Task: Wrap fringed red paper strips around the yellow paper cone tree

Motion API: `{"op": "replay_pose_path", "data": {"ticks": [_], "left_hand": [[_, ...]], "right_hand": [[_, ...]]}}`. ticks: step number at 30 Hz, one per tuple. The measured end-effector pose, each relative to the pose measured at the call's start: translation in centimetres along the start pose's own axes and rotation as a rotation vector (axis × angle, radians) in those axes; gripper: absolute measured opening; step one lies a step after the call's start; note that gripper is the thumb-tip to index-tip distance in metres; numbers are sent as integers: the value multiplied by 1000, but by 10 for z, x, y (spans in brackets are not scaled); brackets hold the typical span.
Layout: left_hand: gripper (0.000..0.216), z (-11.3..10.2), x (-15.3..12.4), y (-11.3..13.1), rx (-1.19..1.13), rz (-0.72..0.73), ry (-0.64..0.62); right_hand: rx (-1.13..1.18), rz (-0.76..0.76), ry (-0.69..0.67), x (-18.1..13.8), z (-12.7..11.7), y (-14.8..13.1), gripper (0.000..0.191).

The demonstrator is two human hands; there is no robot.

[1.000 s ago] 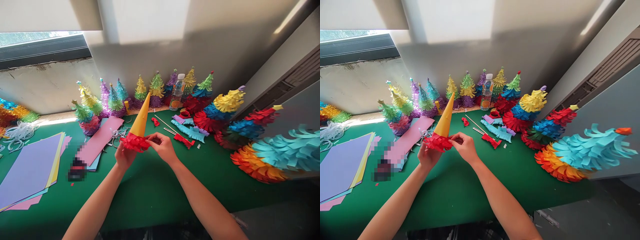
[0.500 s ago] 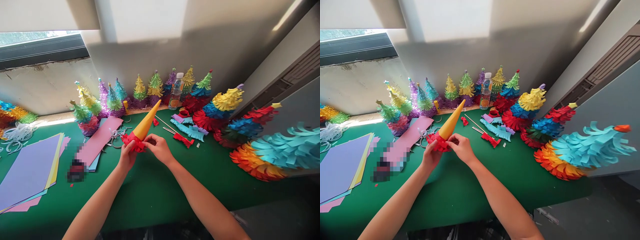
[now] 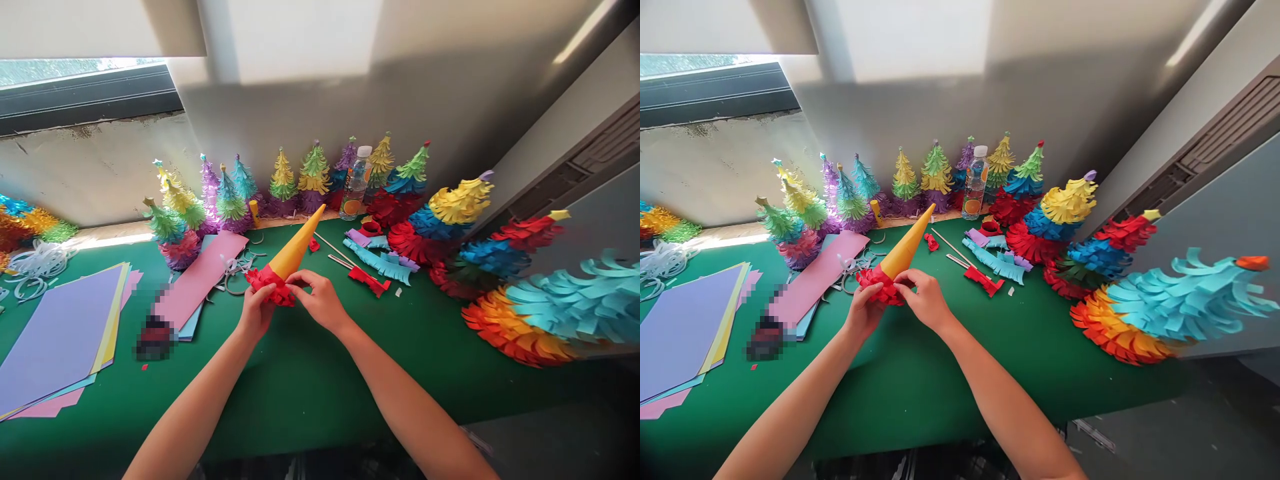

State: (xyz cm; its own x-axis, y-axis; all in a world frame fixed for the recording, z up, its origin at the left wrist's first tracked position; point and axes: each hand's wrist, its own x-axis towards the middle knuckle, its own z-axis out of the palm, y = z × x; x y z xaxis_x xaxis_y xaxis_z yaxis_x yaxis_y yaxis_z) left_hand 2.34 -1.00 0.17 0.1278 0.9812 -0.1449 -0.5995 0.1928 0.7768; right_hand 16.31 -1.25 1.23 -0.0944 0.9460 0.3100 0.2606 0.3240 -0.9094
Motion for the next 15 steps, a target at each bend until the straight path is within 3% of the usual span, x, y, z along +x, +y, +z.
{"op": "replay_pose_path", "data": {"ticks": [5,15], "left_hand": [[23,1,-1,0,-11,9,-11],[33,3,-6,1,51,42,-53]], "right_hand": [[-143,-105,19,0,-4,-2,7],[-45,-44,11,2,-8,-5,5]]}}
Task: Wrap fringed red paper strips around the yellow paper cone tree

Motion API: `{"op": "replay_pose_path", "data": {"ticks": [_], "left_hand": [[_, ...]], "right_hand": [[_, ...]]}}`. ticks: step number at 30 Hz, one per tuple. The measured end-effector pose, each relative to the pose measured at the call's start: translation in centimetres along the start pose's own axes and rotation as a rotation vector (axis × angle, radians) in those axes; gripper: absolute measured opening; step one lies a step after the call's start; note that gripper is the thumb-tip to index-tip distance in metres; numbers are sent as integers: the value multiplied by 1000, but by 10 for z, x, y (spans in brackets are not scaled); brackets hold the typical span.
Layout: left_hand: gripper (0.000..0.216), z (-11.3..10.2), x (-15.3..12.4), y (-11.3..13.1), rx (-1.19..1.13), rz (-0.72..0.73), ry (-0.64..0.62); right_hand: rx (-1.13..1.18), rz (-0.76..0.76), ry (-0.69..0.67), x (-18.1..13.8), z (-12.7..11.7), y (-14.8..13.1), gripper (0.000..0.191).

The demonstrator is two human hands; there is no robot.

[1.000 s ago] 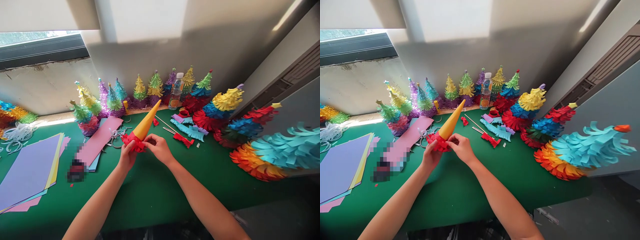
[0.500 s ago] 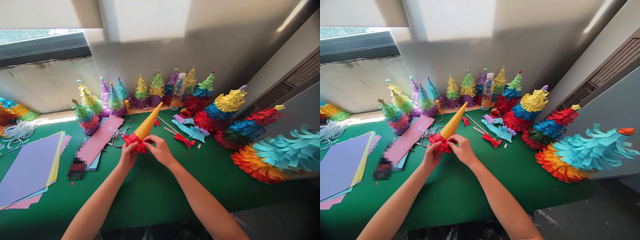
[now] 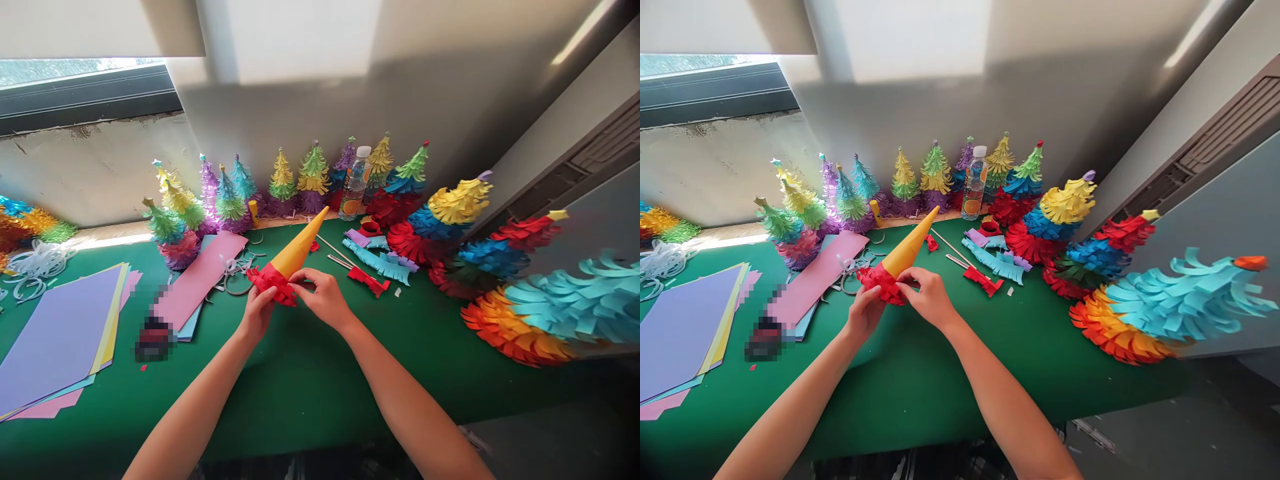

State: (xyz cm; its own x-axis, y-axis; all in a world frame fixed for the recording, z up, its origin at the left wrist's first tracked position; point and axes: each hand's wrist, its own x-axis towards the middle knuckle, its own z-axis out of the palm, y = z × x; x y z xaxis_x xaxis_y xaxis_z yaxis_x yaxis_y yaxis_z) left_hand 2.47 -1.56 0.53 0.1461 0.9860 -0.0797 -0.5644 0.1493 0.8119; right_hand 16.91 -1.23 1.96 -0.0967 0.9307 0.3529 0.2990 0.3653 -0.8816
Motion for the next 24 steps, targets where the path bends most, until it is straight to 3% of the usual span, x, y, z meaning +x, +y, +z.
{"op": "replay_pose_path", "data": {"ticks": [11,24], "left_hand": [[29,1,0,0,41,-28,-5],[27,0,-1,-1,35,-81,16]], "right_hand": [[12,36,-135,-1,-7,1,5],[45,85,-173,1,-13,-2,6]]}}
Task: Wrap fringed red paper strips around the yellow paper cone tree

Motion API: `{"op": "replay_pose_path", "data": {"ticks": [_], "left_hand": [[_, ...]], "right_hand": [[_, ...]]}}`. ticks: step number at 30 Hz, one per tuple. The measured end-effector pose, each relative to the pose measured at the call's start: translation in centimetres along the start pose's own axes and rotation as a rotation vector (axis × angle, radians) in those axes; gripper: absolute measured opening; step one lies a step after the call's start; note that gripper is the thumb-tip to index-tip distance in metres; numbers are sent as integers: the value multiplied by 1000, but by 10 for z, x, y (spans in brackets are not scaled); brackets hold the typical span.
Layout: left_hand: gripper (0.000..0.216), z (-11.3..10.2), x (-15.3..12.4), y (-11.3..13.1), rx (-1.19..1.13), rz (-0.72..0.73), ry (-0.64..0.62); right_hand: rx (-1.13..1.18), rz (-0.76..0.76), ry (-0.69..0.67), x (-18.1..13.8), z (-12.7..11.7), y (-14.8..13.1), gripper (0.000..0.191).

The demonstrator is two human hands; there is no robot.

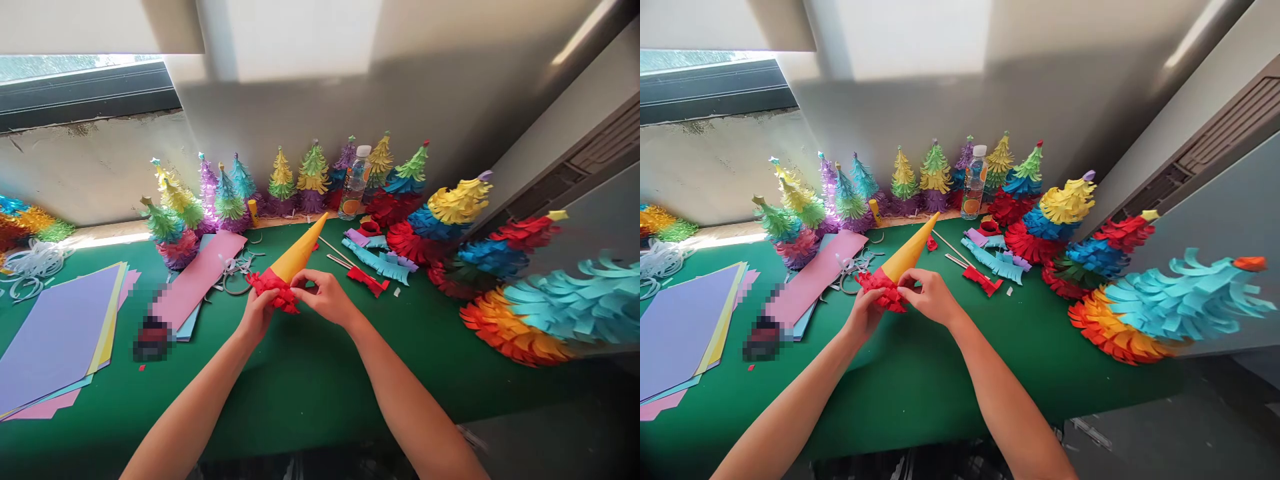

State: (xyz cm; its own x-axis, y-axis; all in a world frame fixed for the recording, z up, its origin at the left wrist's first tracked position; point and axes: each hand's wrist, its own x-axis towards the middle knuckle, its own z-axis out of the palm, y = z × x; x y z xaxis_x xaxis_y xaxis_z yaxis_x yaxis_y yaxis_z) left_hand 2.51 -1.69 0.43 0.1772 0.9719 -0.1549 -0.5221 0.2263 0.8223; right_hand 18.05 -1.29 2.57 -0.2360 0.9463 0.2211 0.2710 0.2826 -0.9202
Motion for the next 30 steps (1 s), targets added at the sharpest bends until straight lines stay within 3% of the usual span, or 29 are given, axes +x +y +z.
{"op": "replay_pose_path", "data": {"ticks": [8,15,30], "left_hand": [[30,-11,5,1,29,137,-207],[41,-10,6,-9,188,168,-42],[22,-7,10,-12,356,252,172]], "right_hand": [[173,48,144,3,7,4,13],[135,29,149,3,8,5,10],[54,-30,188,4,13,10,9]]}}
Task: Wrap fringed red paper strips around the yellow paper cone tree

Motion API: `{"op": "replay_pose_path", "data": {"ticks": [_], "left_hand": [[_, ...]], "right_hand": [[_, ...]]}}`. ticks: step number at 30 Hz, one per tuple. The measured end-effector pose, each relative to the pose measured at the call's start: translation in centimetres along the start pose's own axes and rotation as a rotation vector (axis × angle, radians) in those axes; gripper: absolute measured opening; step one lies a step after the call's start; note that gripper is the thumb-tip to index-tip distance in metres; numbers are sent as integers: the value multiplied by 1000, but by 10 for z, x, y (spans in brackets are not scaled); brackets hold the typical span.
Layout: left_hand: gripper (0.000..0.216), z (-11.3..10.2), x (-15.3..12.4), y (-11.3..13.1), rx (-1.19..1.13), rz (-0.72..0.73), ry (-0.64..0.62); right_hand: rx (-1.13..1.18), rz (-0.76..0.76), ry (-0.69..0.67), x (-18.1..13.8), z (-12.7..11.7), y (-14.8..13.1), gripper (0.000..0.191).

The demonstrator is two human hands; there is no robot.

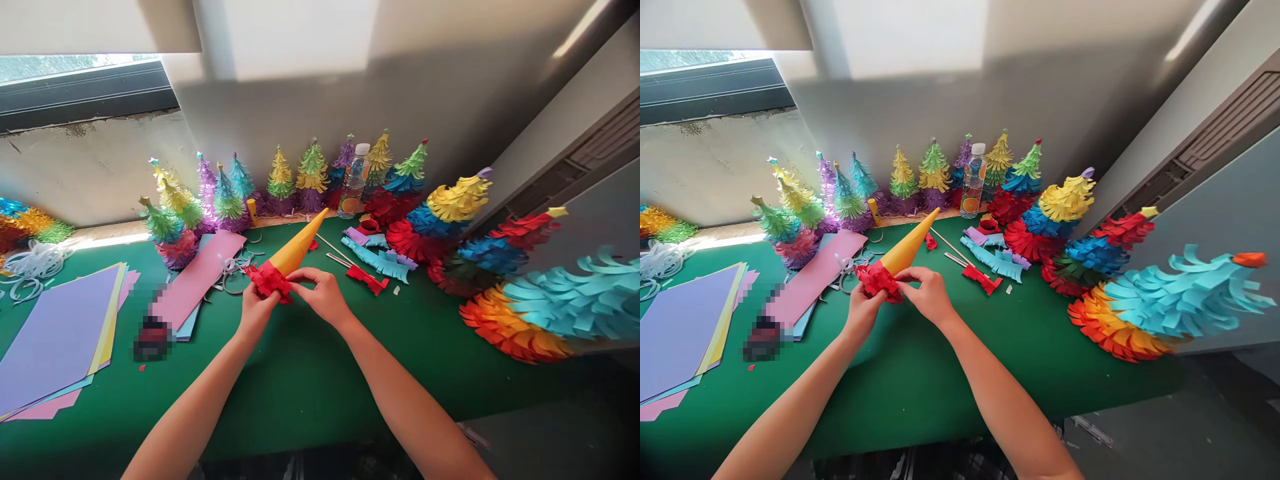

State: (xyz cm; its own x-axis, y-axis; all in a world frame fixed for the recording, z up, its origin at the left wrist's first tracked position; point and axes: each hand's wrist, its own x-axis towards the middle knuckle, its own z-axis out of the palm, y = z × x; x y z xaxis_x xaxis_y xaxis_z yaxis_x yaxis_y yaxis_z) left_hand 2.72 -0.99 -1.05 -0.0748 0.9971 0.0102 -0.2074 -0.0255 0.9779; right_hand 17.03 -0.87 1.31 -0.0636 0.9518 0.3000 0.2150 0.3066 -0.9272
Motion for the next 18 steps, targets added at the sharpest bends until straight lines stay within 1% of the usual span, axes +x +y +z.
{"op": "replay_pose_path", "data": {"ticks": [4,9,14,18], "left_hand": [[21,3,0,2,17,1,11],[19,4,-1,3,-30,-31,-35],[21,3,-1,3,-23,-39,-76],[21,3,-2,1,-27,-31,-86]], "right_hand": [[-25,4,7,0,-1,0,8],[22,53,-47,1,-4,-5,8],[18,55,-107,1,-8,-9,6],[0,58,-104,1,-9,-10,6]]}}
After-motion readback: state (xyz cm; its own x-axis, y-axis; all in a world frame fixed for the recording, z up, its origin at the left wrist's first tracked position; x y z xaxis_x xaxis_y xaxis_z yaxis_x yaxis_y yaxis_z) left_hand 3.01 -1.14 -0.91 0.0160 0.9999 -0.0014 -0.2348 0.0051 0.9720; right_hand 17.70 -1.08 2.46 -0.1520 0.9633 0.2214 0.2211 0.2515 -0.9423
